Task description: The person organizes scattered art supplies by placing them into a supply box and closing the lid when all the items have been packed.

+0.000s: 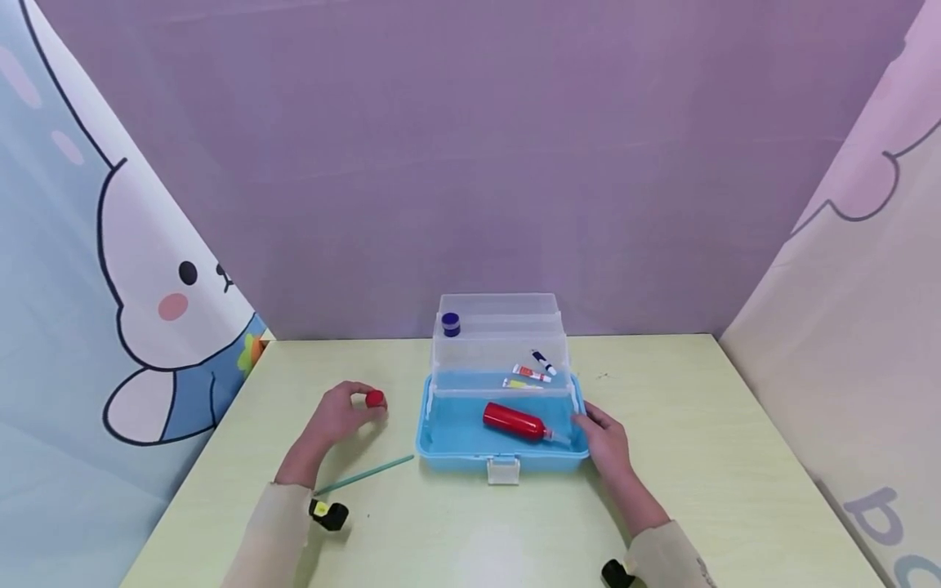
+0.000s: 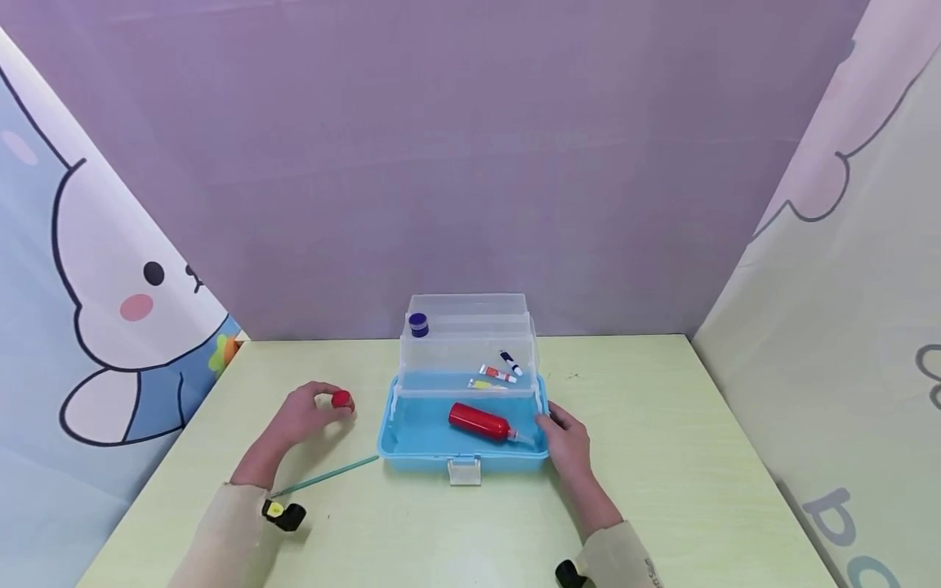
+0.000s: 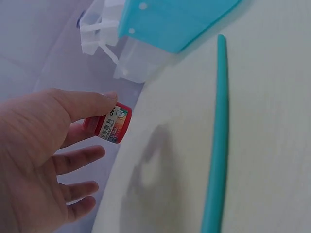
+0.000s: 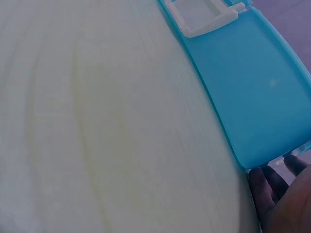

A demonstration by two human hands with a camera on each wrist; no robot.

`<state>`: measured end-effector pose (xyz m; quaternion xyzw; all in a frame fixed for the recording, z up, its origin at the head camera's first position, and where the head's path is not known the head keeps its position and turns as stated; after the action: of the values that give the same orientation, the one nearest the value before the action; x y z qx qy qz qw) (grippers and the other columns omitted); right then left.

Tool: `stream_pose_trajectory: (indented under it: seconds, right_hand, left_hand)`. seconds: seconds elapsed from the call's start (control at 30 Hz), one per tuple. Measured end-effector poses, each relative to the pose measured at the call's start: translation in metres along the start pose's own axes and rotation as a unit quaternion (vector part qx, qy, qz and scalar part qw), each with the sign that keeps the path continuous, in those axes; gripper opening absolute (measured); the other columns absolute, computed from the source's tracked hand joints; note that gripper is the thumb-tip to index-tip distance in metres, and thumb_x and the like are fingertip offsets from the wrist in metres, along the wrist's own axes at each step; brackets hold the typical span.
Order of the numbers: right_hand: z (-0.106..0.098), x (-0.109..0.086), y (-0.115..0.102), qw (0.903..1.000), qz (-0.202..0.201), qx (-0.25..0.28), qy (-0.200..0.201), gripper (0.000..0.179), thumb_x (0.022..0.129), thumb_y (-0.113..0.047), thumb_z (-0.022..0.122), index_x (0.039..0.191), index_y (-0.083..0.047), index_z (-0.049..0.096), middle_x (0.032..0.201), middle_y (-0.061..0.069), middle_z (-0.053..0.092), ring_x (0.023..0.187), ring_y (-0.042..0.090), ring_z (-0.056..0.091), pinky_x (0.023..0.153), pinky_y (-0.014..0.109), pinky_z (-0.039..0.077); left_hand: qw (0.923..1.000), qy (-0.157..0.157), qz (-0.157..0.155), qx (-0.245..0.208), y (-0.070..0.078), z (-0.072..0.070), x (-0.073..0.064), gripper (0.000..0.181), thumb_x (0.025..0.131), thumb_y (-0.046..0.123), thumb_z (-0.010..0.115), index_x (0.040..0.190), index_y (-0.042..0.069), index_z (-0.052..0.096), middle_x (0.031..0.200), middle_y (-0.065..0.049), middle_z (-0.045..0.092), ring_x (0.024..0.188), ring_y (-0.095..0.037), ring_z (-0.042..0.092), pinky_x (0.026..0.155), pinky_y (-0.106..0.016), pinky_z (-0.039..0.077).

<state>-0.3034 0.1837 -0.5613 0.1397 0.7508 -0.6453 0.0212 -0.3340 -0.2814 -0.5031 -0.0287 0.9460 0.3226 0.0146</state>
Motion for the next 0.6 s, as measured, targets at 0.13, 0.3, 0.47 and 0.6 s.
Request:
stream_pose_trajectory:
  seconds: [0.13, 0.3, 0.47, 0.6]
  right_hand:
    - [0.001, -0.001, 0.0, 1.0, -0.001, 0.002, -0.004, 0.057, 0.093, -0.03, 0.06, 0.142, -0.002, 0.047, 0.146, 0.019, 0.043, 0.136, 0.039, 0.033, 0.106, 0.053, 0.033]
    - [0.002, -0.001, 0.0, 1.0, -0.003, 0.003, -0.006, 0.058, 0.093, -0.031, 0.06, 0.142, -0.002, 0.047, 0.146, 0.019, 0.043, 0.136, 0.039, 0.034, 0.106, 0.053, 0.033]
    - [0.001, 0.0, 0.0, 1.0, -0.004, 0.001, -0.003, 0.058, 0.093, -0.031, 0.06, 0.142, -0.002, 0.047, 0.145, 0.02, 0.043, 0.136, 0.039, 0.034, 0.106, 0.053, 0.034]
    - [0.001, -0.001, 0.0, 1.0, -0.004, 0.001, -0.004, 0.059, 0.093, -0.032, 0.06, 0.142, -0.002, 0.046, 0.146, 0.02, 0.043, 0.136, 0.039, 0.034, 0.106, 0.053, 0.033]
  left_hand:
    - [0.9999, 0.006, 0.005, 0.008, 0.009, -0.006, 0.0, 0.055, 0.083, 0.037, 0.077, 0.125, 0.004, 0.06, 0.135, -0.02, 0.05, 0.126, -0.043, 0.041, 0.099, -0.06, 0.038]
    - [1.0, 0.007, -0.002, 0.004, 0.016, -0.01, 0.001, 0.059, 0.082, 0.04, 0.077, 0.126, 0.005, 0.059, 0.136, -0.019, 0.05, 0.124, -0.041, 0.043, 0.096, -0.058, 0.042]
    - [1.0, 0.008, -0.005, -0.003, 0.026, -0.012, 0.002, 0.06, 0.082, 0.041, 0.076, 0.126, 0.005, 0.059, 0.135, -0.018, 0.051, 0.123, -0.04, 0.044, 0.095, -0.057, 0.043]
    - [0.9997, 0.019, 0.014, 0.0, 0.039, -0.017, 0.003, 0.057, 0.083, 0.039, 0.076, 0.125, 0.003, 0.06, 0.134, -0.019, 0.052, 0.122, -0.04, 0.045, 0.094, -0.056, 0.044]
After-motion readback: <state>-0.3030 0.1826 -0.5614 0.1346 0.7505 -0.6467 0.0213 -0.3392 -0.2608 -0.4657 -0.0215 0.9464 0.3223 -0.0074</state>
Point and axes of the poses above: each hand's wrist, its own x-axis towards the middle knuckle, its own z-axis out of the palm, y = z × x, the point moved 9 cm from there along x, towards the middle knuckle
